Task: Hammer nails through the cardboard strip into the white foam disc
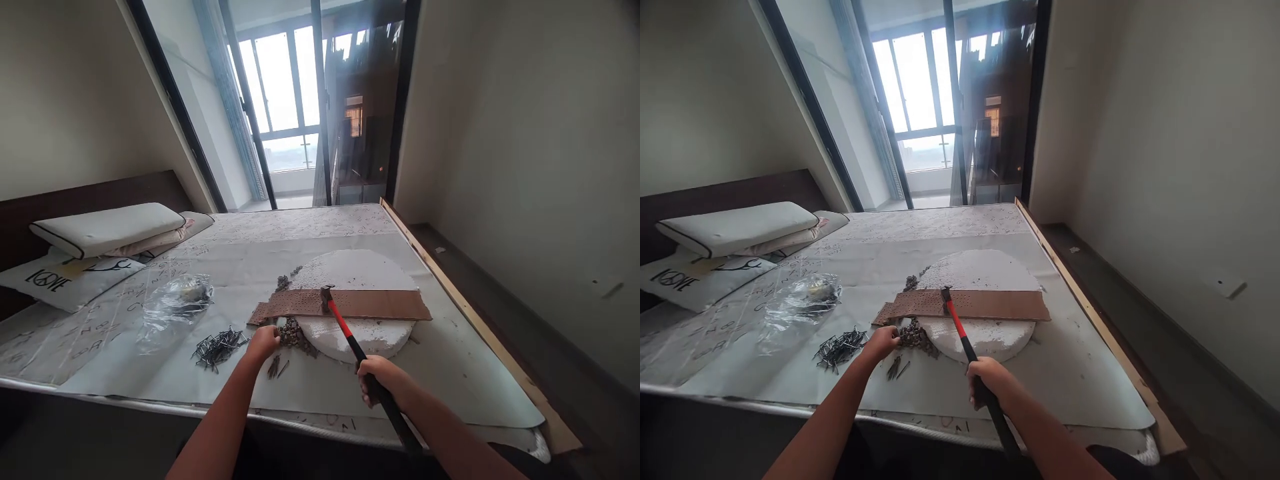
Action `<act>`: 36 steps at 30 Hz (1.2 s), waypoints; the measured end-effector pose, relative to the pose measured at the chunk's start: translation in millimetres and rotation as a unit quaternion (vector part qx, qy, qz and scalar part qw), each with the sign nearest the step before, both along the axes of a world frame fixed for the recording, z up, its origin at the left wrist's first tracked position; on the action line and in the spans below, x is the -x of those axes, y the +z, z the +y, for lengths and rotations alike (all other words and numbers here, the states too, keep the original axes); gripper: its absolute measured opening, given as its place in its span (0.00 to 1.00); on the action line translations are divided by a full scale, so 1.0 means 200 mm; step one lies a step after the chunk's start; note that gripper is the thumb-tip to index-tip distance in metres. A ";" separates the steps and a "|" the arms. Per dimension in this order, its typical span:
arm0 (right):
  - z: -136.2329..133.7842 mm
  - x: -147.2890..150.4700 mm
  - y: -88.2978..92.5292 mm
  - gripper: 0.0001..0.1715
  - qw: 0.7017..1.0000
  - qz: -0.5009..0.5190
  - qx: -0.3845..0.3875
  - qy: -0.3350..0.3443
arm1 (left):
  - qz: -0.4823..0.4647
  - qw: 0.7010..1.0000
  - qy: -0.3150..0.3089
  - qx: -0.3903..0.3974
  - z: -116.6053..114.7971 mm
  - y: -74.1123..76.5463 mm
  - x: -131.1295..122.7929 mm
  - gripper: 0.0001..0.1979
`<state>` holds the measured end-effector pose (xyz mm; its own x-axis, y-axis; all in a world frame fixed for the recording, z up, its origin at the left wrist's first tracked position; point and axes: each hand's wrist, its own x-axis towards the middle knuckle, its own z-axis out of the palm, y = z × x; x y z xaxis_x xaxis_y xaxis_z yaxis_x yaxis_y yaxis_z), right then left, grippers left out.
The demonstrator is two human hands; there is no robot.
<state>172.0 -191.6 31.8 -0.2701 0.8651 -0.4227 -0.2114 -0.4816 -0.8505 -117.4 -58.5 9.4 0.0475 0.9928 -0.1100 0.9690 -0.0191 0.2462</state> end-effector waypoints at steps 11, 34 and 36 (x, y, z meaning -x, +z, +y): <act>-0.02 -0.03 0.01 0.12 0.999 0.024 0.020 0.024 | 0.081 0.993 -0.014 0.082 -0.15 -0.24 0.02 0.02; 0.07 -0.12 0.02 0.04 0.991 -0.133 -0.020 -0.012 | -0.091 0.976 -0.027 0.193 -0.08 -0.17 -0.29 0.04; 0.08 -0.10 -0.03 0.07 0.982 -0.185 -0.008 -0.047 | -0.106 0.966 -0.020 0.236 -0.10 -0.18 -0.29 0.04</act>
